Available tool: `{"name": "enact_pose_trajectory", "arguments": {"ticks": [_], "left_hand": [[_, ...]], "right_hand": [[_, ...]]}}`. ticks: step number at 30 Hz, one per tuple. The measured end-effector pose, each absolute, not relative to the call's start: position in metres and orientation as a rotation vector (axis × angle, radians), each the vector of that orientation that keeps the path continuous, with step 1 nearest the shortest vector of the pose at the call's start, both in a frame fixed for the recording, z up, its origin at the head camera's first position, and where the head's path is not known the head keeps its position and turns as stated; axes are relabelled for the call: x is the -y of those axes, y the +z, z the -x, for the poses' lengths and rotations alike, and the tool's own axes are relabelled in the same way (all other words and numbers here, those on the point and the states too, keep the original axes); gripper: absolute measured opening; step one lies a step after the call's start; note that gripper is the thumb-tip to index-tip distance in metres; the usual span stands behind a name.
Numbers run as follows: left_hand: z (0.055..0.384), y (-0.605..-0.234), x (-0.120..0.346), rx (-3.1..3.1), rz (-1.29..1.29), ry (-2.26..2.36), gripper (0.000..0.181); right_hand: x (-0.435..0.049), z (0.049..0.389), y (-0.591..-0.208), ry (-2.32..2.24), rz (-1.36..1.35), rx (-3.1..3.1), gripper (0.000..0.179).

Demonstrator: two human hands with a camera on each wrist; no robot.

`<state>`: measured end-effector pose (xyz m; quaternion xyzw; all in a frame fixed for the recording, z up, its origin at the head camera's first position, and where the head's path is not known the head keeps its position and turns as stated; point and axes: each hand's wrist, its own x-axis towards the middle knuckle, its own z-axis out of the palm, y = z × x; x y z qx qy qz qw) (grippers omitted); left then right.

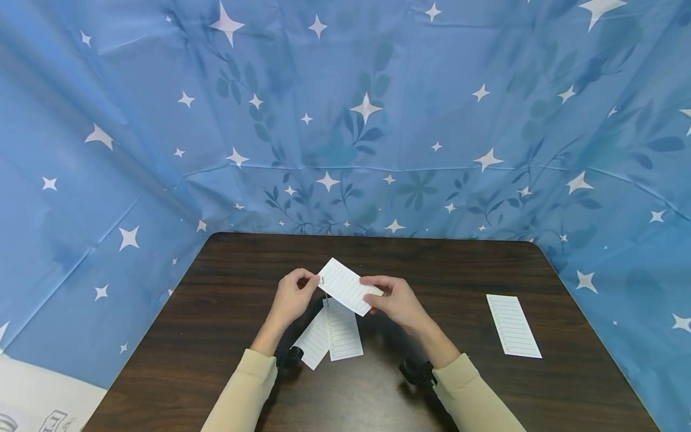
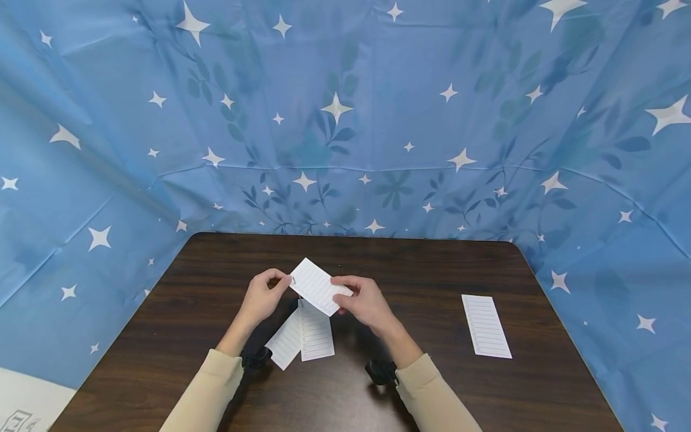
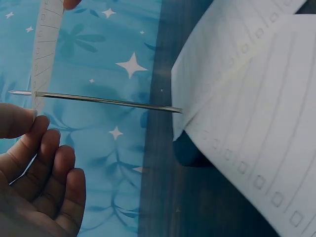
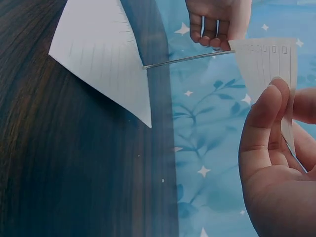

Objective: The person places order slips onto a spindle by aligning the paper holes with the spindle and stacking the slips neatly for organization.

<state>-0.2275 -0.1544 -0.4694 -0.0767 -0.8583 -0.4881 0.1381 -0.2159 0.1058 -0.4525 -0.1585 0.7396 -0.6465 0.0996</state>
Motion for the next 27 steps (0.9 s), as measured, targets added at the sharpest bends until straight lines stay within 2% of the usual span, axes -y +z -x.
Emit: {"name": "enact_pose_trajectory", "arguments": {"ticks": [27], "left_hand": [[0.227, -0.496, 0.155, 2.704, 0.183, -1.274, 0.011]], "right_hand": [[-0.101, 0.215, -0.484, -1.563, 0.420, -2.549, 0.030]]}}
